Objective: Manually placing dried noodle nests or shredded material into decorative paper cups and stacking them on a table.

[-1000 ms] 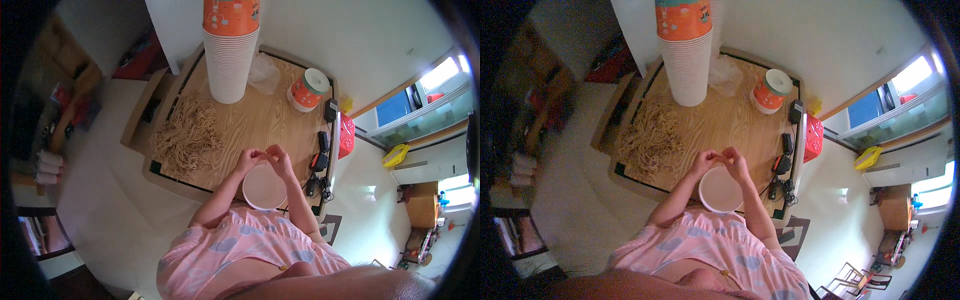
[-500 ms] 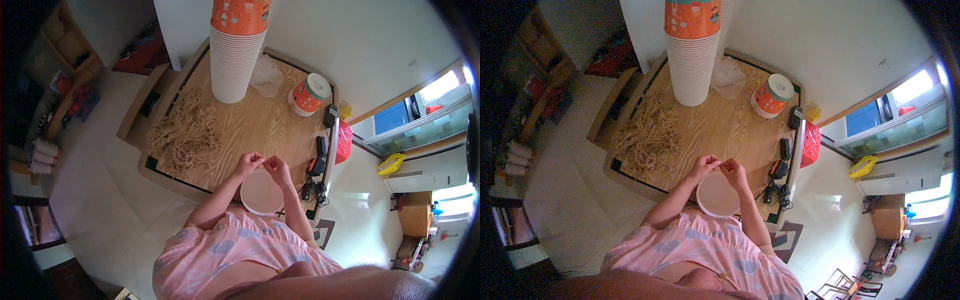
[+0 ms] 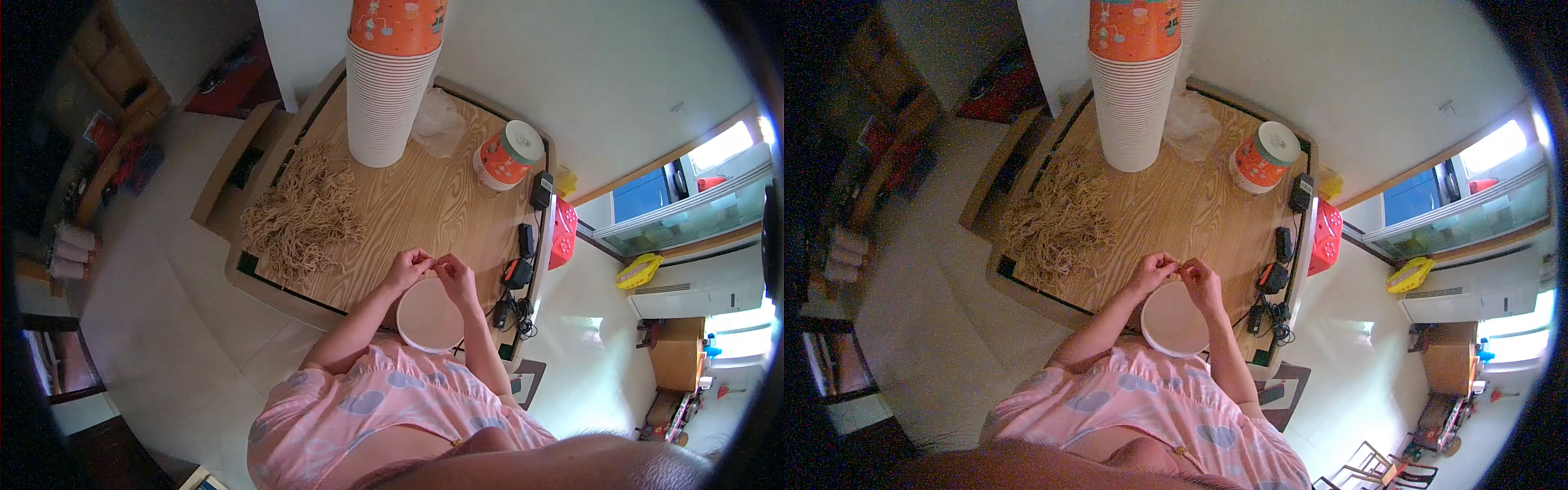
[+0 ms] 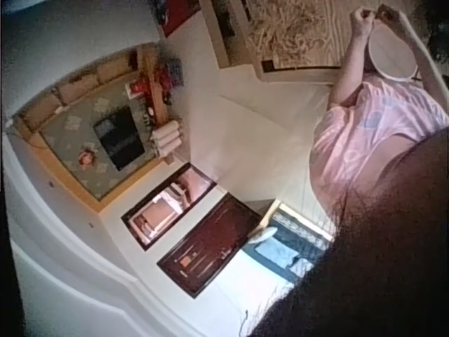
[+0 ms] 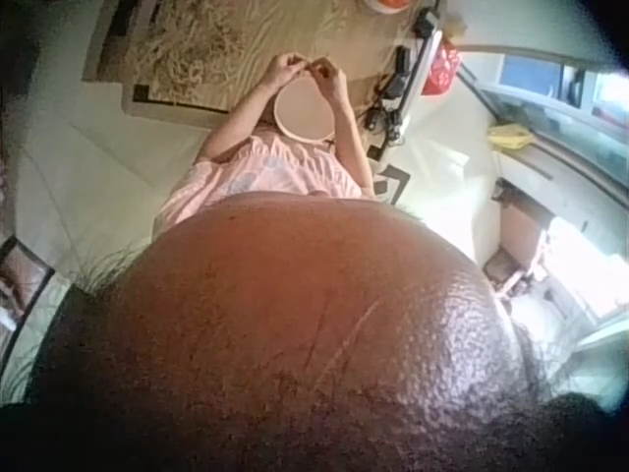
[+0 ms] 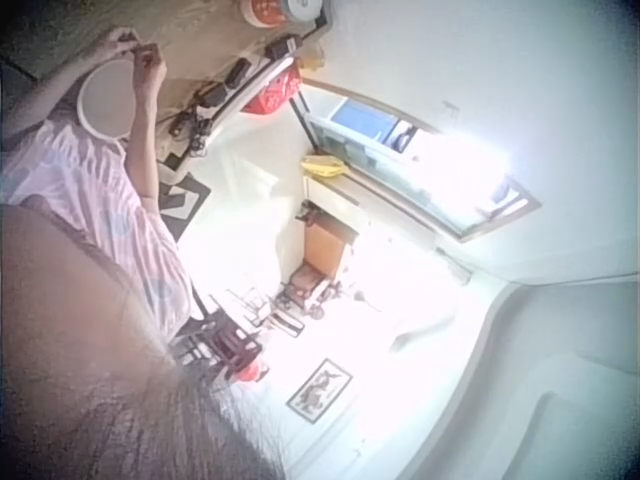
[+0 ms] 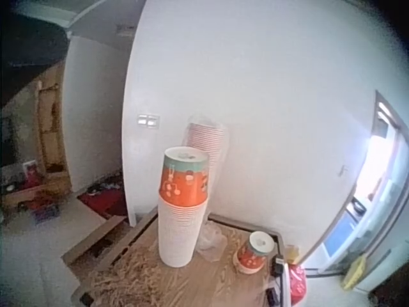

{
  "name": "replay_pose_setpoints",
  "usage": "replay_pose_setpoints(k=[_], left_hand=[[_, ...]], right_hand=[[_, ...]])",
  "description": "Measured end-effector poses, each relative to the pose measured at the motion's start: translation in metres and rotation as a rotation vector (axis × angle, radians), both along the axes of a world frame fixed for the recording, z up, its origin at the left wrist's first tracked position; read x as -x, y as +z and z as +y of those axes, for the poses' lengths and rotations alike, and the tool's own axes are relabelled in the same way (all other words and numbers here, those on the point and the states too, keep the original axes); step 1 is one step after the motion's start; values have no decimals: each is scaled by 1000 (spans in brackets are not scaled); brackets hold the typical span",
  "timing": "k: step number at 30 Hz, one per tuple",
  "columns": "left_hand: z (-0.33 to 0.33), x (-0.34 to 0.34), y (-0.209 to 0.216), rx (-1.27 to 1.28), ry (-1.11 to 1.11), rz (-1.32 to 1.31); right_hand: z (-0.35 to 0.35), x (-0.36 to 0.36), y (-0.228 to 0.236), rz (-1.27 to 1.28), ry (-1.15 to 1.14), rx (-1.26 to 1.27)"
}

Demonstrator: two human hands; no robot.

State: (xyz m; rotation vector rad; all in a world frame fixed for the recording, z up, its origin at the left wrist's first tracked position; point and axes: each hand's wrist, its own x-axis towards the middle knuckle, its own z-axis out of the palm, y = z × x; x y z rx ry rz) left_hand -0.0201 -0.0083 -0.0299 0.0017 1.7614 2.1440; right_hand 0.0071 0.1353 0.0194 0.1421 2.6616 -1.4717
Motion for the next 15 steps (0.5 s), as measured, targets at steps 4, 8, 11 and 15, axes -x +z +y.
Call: replay_pose_setpoints(k=[4,8,11,15], left_hand=[[3,1,-4,-35,16,14],[2,2,-15,-39,33,50],[4,3,-18,-34,23,33],[5,3,-12,13,16,20]], right_hand=[[0,0,-2,53,9,20],[-6,0,9,31,-23,-70],[-4,-1,8,71,-21,-47],[-1,0,1,74,4,-33]])
